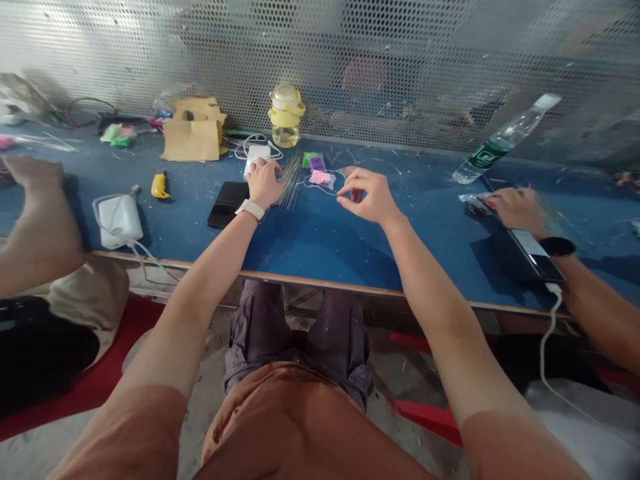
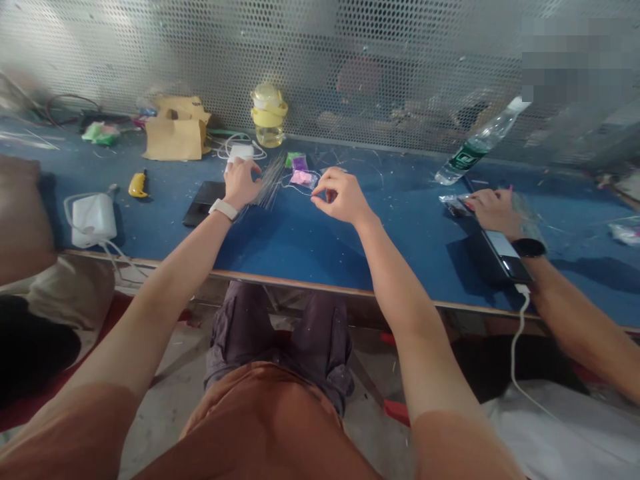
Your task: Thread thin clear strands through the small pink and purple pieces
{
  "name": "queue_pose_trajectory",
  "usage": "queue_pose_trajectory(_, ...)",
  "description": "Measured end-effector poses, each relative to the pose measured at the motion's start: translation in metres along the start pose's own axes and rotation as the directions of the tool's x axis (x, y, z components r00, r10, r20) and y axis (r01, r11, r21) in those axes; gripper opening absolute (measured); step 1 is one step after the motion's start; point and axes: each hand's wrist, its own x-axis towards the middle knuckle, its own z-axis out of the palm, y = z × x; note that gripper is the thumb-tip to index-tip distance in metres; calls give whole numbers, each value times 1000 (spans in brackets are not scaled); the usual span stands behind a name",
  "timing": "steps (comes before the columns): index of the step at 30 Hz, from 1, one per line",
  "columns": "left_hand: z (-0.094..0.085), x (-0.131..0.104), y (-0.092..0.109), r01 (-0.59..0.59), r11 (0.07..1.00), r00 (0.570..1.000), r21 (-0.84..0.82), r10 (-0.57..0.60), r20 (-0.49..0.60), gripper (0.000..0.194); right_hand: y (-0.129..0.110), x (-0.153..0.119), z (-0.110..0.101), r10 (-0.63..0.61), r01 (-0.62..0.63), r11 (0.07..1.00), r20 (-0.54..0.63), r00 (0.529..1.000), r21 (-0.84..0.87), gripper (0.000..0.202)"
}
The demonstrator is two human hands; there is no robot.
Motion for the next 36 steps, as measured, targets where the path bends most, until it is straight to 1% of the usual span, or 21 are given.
queue_pose_trajectory(4,0,0,1,-3,1000,1000,26,2,14,25,2,0,-2,38,-38,999,-6,999,-5,31)
queue_pose_trajectory(8,2,0,1,8,999,1000,34,-8,7,20,9,0,0,33,-33,999,-32,999,-6,34)
queue_pose_trajectory(13,6,0,-2,-48,999,999,-18,47,-11,19,17,1,-1,54,-54,999,-54,997,-7,38)
queue_pose_trajectory(16,7,-1,-2,-46,999,999,0,46,24,14,17,1,-1,61,-62,998,-51,997,-11,40)
queue_pose_trajectory(19,7,-1,0,-51,998,994,29,48,98,10,15,1,-2,63,-65,998,-55,996,-21,40)
queue_pose_trajectory(21,8,-2,-1,-64,997,987,32,58,149,13,14,1,-2,64,-66,997,-55,996,-26,39)
queue_pose_trajectory(23,10,-1,-3,-89,996,982,23,84,167,17,14,2,-2,60,-62,998,-54,997,-25,39)
queue_pose_trajectory(27,14,1,-6,-150,988,978,-28,153,146,17,14,2,0,68,-69,997,-67,995,-20,39)
queue_pose_trajectory(30,15,0,-4,-122,991,979,-47,128,160,20,14,3,1,82,-84,996,-68,994,-25,38)
queue_pose_trajectory(32,16,-2,-1,-108,994,980,-20,109,164,20,15,3,1,81,-83,996,-70,994,-26,40)
queue_pose_trajectory(36,14,-4,5,-131,991,985,31,126,114,15,17,3,2,89,-93,995,-89,992,-35,41)
